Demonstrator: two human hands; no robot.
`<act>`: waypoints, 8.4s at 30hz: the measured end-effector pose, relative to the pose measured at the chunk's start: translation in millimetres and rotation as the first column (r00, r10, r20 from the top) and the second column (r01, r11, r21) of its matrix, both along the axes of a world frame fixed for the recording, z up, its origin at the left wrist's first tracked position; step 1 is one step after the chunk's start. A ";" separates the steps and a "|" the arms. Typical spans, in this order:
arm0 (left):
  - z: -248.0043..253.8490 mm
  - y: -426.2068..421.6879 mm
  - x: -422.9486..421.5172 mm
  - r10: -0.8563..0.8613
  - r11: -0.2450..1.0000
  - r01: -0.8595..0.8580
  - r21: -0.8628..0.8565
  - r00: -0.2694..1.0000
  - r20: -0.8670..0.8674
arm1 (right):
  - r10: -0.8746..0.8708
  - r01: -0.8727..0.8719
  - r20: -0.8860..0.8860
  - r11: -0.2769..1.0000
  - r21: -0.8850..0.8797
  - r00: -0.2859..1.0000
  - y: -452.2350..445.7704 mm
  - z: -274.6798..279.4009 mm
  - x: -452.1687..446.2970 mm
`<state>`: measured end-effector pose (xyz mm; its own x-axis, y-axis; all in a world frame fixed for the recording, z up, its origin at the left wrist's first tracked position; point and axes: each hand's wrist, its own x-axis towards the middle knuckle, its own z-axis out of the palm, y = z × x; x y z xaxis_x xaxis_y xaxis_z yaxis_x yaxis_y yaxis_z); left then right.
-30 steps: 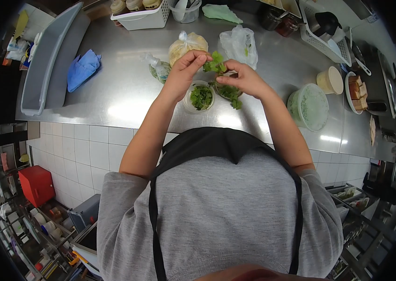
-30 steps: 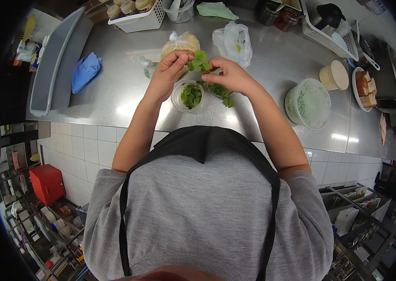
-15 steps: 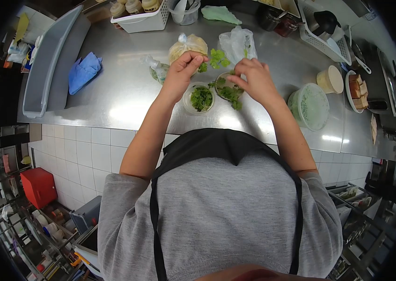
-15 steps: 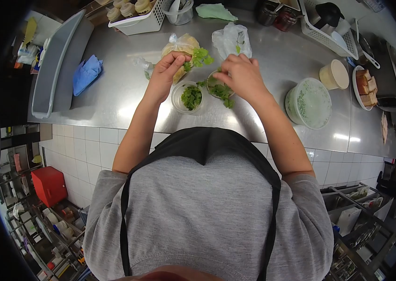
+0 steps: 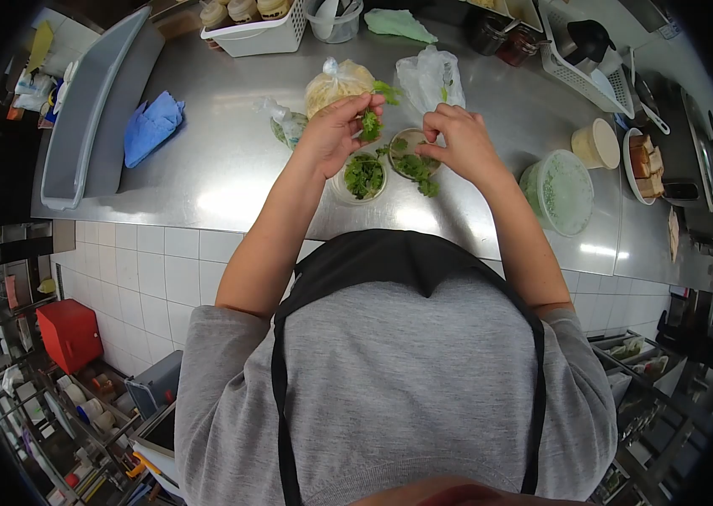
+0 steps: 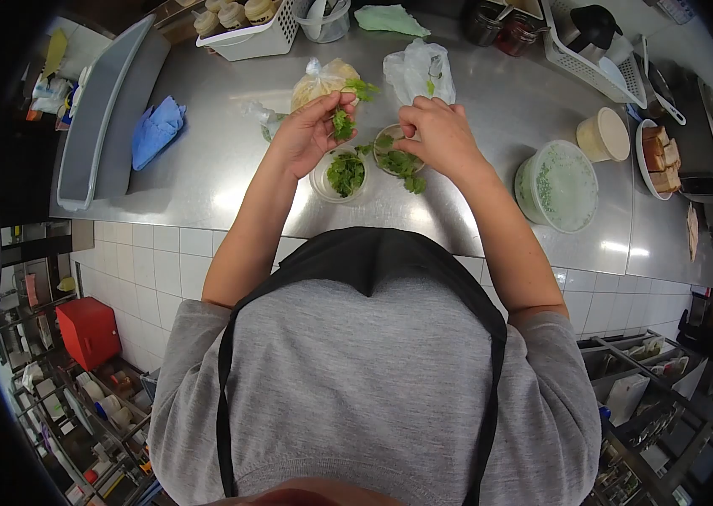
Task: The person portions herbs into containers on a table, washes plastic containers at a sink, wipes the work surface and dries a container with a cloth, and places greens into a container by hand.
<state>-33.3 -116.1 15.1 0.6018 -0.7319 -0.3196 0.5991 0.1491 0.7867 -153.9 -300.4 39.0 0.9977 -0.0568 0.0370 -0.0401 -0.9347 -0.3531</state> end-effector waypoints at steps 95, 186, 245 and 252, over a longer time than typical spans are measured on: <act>13.1 -2.2 -20.2 -0.352 0.934 0.278 0.225 0.821 0.449 | 0.193 -0.292 0.242 0.818 0.496 0.951 -3.5 11.4 5.9; -22.7 72.4 -19.2 0.220 0.954 -0.261 -0.151 0.945 -0.243 | 0.003 0.073 -0.097 0.636 0.768 0.995 -52.9 -34.7 -23.7; -21.7 71.8 -16.6 0.225 0.956 -0.264 -0.129 0.939 -0.259 | 0.248 -0.194 -0.160 0.936 0.293 0.956 -1.4 -47.2 19.6; -26.2 72.2 -17.2 0.183 0.954 -0.239 -0.180 0.942 -0.280 | 0.274 -0.231 -0.115 0.928 0.293 0.955 -8.3 -58.5 18.3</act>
